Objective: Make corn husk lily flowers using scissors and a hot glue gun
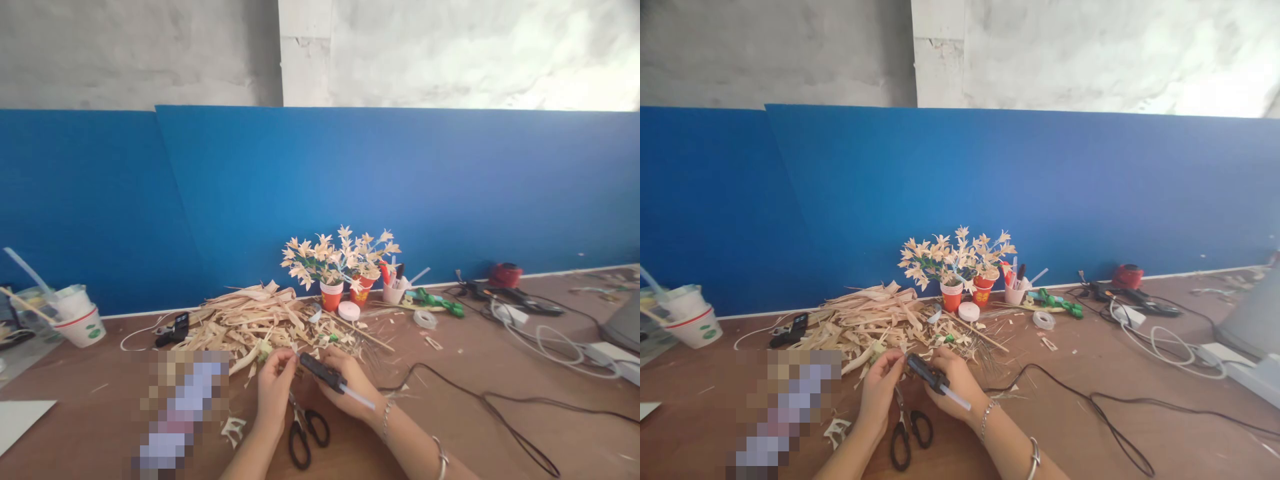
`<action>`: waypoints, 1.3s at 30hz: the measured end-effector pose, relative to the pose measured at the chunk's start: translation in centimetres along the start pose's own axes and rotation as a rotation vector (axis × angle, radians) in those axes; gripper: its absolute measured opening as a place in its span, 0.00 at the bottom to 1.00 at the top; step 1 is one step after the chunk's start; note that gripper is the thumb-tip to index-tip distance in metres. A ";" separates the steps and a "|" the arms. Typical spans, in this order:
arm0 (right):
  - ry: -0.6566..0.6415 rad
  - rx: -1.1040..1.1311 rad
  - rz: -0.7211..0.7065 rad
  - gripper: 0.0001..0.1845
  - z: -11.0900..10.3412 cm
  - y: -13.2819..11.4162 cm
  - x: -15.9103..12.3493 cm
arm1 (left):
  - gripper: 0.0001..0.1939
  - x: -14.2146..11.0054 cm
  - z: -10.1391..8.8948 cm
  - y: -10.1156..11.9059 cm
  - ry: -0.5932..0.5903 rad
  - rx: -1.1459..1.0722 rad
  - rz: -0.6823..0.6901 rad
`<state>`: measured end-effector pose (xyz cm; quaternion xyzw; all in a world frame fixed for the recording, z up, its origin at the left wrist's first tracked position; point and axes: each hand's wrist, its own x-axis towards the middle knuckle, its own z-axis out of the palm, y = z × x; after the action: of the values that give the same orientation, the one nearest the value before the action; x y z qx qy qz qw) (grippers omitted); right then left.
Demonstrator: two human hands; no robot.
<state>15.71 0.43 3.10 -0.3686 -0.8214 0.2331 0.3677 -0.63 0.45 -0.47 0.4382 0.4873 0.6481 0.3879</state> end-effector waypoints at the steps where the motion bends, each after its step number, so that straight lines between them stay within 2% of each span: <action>1: 0.001 -0.001 0.003 0.07 0.0 0.0 0.0 | 0.15 0.0 0.0 0.0 0.002 0.001 -0.006; 17: -0.007 0.001 -0.003 0.07 -0.2 -0.2 0.1 | 0.13 0.0 -0.1 0.2 -0.008 0.059 0.022; 23: -0.018 0.005 -0.012 0.07 -0.1 -0.1 0.0 | 0.14 0.1 -0.1 0.1 0.036 0.088 0.044; 31: -0.023 -0.006 -0.044 0.07 -0.3 -0.4 0.0 | 0.07 0.3 -0.3 0.1 0.021 0.210 0.161; 34: -0.028 -0.042 -0.071 0.05 -0.6 -0.2 0.0 | 0.06 0.1 -0.1 0.6 -0.017 0.274 0.204; 36: -0.013 -0.087 -0.039 0.04 -1.1 0.2 0.0 | 0.06 -0.2 0.1 1.0 -0.056 0.308 0.224; 39: 0.025 -0.180 0.083 0.03 -2.4 0.8 0.1 | 0.07 -0.4 0.3 1.3 -0.070 0.316 0.216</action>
<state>17.90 1.33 4.13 -0.4366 -0.8184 0.1689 0.3333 -0.33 -0.14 0.79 0.5657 0.5194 0.5857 0.2592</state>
